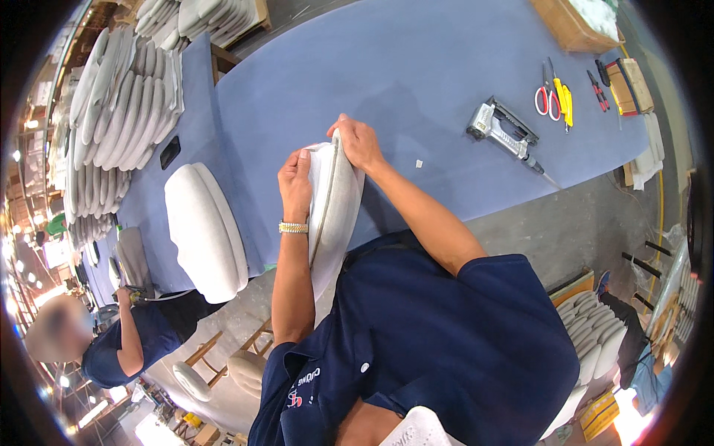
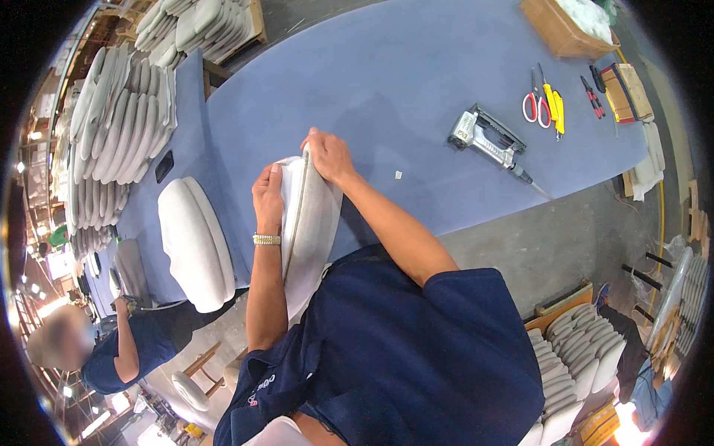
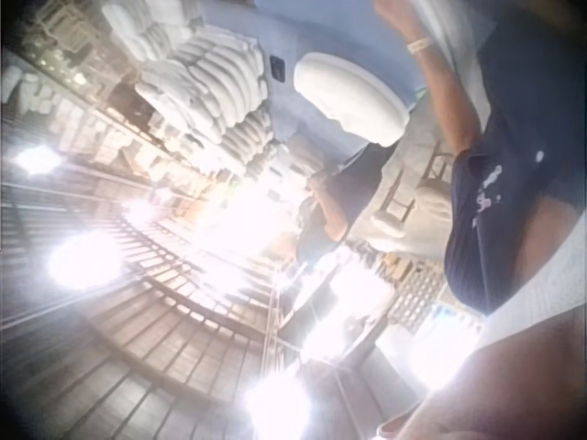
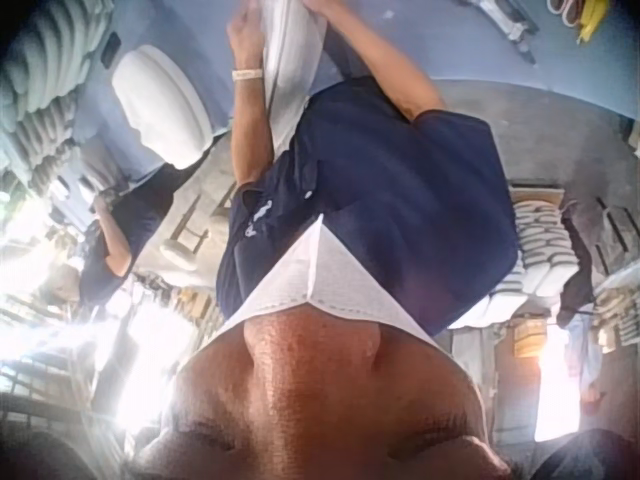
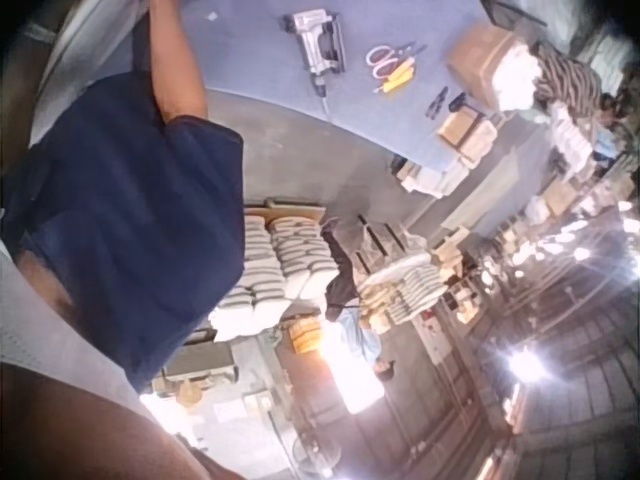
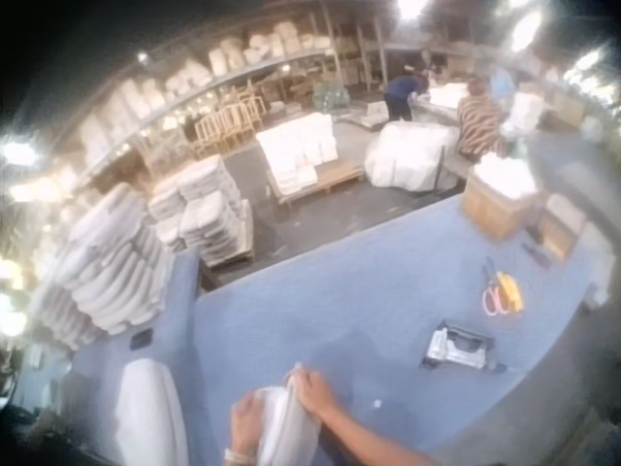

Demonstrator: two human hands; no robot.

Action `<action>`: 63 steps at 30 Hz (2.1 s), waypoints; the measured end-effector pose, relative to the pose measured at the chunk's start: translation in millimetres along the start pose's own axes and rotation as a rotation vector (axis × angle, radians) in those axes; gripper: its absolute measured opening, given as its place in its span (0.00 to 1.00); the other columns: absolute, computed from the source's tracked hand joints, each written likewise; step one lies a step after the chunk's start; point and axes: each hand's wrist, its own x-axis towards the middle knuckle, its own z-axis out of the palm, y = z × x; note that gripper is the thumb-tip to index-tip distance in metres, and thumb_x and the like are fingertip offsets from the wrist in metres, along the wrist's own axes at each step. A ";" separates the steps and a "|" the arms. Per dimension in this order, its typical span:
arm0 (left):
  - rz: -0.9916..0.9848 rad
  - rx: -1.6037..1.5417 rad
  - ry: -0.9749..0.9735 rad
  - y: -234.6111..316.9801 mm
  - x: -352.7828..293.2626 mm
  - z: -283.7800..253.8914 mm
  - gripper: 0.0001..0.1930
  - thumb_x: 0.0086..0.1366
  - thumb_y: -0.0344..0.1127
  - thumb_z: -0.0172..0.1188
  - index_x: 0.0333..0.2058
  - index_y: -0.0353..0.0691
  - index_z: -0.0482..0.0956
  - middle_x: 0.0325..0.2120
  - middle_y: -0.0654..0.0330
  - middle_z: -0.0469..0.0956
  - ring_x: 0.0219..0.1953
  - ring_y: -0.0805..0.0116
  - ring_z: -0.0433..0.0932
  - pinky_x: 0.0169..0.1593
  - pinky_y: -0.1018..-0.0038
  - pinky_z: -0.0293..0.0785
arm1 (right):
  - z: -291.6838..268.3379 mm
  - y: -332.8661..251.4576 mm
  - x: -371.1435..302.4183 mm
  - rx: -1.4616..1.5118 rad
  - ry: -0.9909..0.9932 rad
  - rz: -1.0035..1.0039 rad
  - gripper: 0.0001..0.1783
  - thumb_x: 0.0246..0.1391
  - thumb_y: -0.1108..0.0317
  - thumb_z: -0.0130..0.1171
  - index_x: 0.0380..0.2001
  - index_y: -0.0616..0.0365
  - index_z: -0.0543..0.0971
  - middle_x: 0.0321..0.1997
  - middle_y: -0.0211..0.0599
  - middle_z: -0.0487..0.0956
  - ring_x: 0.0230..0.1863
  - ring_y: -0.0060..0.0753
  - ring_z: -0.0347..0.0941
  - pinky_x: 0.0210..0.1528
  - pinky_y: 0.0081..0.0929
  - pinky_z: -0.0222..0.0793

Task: The person staples the edges of a white cushion cover using a pneumatic staple gun, then trims excess fabric with a utility knife. The person places the finished cushion on a stack and repeats the process with another cushion cover.

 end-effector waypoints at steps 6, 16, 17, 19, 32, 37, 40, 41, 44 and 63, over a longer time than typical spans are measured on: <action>0.028 -0.080 -0.015 5.3 -5.8 -3.6 0.18 0.78 0.41 0.54 0.47 0.31 0.84 0.40 0.60 0.86 0.40 0.77 0.79 0.47 0.77 0.76 | 10.8 0.7 5.0 -0.037 0.046 -0.038 0.33 0.72 0.52 0.34 0.30 0.62 0.85 0.32 0.48 0.83 0.37 0.51 0.78 0.46 0.46 0.70; -0.018 -0.114 0.034 -14.0 0.8 -13.3 0.20 0.77 0.45 0.58 0.47 0.30 0.84 0.35 0.66 0.83 0.36 0.81 0.76 0.41 0.82 0.72 | 14.1 5.4 4.5 0.012 0.064 -0.064 0.32 0.72 0.53 0.36 0.30 0.62 0.85 0.26 0.45 0.81 0.31 0.43 0.77 0.41 0.39 0.70; -0.021 -0.118 0.034 -15.1 0.9 -13.3 0.20 0.76 0.45 0.58 0.47 0.30 0.84 0.35 0.66 0.83 0.36 0.81 0.76 0.41 0.81 0.72 | 13.9 5.9 4.4 0.012 0.067 -0.073 0.32 0.72 0.53 0.36 0.30 0.62 0.85 0.25 0.44 0.80 0.31 0.42 0.76 0.40 0.38 0.70; -0.027 -0.129 0.034 -16.2 1.0 -13.0 0.19 0.76 0.45 0.58 0.47 0.31 0.84 0.35 0.66 0.82 0.35 0.81 0.75 0.42 0.81 0.72 | 13.2 6.5 4.4 0.030 0.067 -0.062 0.31 0.72 0.53 0.37 0.30 0.62 0.85 0.24 0.42 0.80 0.30 0.39 0.76 0.40 0.37 0.70; 0.082 -0.047 -0.016 8.4 -16.0 18.9 0.20 0.76 0.39 0.56 0.59 0.32 0.78 0.50 0.57 0.82 0.50 0.73 0.78 0.55 0.75 0.74 | -0.7 13.7 -2.8 0.174 0.062 -0.014 0.31 0.73 0.53 0.38 0.29 0.62 0.85 0.25 0.39 0.81 0.30 0.36 0.76 0.40 0.36 0.71; 0.024 0.118 -0.178 17.0 -28.5 31.6 0.27 0.73 0.42 0.61 0.65 0.34 0.73 0.56 0.53 0.79 0.58 0.66 0.76 0.62 0.69 0.71 | -8.4 25.2 -7.0 0.254 0.041 -0.011 0.32 0.73 0.52 0.38 0.29 0.62 0.85 0.24 0.37 0.80 0.29 0.30 0.75 0.37 0.34 0.71; 0.090 0.309 -0.209 19.4 -32.8 35.4 0.29 0.70 0.45 0.65 0.62 0.33 0.74 0.51 0.50 0.83 0.53 0.63 0.80 0.57 0.68 0.74 | -14.2 29.4 -8.1 0.273 0.039 -0.016 0.32 0.73 0.52 0.38 0.30 0.62 0.85 0.24 0.36 0.81 0.28 0.29 0.75 0.36 0.33 0.71; 0.081 0.357 -0.228 21.0 -33.6 35.9 0.28 0.70 0.45 0.65 0.61 0.33 0.75 0.49 0.49 0.84 0.52 0.62 0.82 0.56 0.68 0.75 | -16.0 29.9 -8.3 0.254 0.032 -0.019 0.32 0.73 0.52 0.38 0.30 0.62 0.85 0.24 0.36 0.81 0.28 0.29 0.75 0.36 0.32 0.71; 0.059 0.405 -0.195 15.8 -29.7 34.5 0.25 0.70 0.46 0.64 0.58 0.32 0.77 0.41 0.48 0.86 0.45 0.62 0.85 0.50 0.66 0.78 | -15.1 32.7 -7.8 0.276 0.024 -0.043 0.32 0.73 0.52 0.37 0.30 0.63 0.85 0.24 0.36 0.81 0.28 0.29 0.75 0.36 0.32 0.71; 0.245 0.619 -0.329 12.1 20.3 71.8 0.15 0.64 0.39 0.62 0.48 0.44 0.84 0.30 0.46 0.85 0.34 0.42 0.83 0.41 0.53 0.79 | -129.5 -32.8 -13.4 -0.522 -0.378 -0.352 0.14 0.57 0.65 0.65 0.45 0.58 0.85 0.51 0.48 0.84 0.49 0.53 0.82 0.51 0.41 0.77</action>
